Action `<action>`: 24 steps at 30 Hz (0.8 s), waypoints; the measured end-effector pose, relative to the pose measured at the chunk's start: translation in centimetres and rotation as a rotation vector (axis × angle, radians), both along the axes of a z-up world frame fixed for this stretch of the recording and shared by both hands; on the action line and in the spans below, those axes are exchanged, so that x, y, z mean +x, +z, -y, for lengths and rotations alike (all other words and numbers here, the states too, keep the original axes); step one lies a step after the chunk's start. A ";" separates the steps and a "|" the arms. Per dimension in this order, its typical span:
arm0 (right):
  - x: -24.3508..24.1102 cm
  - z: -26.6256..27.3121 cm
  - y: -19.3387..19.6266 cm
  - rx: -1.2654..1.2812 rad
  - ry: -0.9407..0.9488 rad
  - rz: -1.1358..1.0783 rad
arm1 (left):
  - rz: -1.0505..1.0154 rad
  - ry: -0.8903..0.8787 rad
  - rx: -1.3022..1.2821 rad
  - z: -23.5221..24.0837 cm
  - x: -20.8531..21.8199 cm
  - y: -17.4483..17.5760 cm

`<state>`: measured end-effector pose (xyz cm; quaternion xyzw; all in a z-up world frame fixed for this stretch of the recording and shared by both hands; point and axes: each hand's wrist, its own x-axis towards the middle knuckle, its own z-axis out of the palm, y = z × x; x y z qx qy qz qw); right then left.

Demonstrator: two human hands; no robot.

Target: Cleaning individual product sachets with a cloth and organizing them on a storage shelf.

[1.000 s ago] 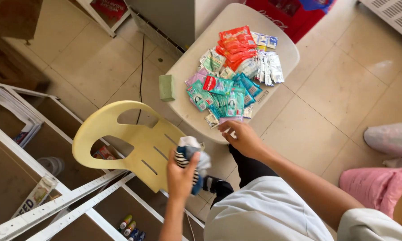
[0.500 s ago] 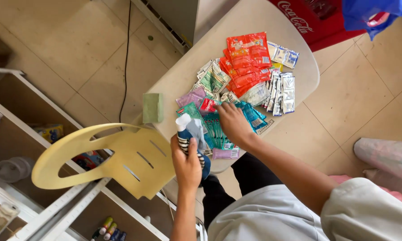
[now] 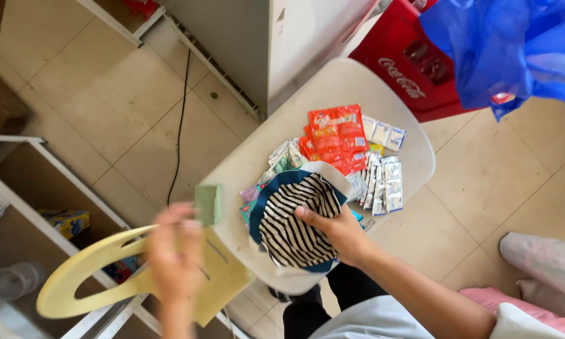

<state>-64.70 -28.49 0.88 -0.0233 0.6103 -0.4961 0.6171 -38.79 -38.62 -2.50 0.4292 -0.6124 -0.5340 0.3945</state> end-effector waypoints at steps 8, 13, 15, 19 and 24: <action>-1.5 0.0 2.2 -0.034 -0.030 -0.011 | 2.011 -0.221 0.089 8.0 23.2 -12.0; -2.0 -1.6 3.5 -0.031 0.066 -0.006 | 1.865 -0.543 0.385 1.3 21.4 -8.7; -1.6 -2.6 4.1 -0.038 0.107 0.009 | 1.730 -0.602 0.255 -3.4 21.1 -7.4; -0.6 -3.6 5.8 -0.010 0.134 -0.005 | 1.548 -0.602 0.857 -12.5 17.4 -2.3; 0.5 -6.2 7.4 0.040 0.219 -0.041 | 1.496 -0.624 0.792 -26.2 20.2 -4.0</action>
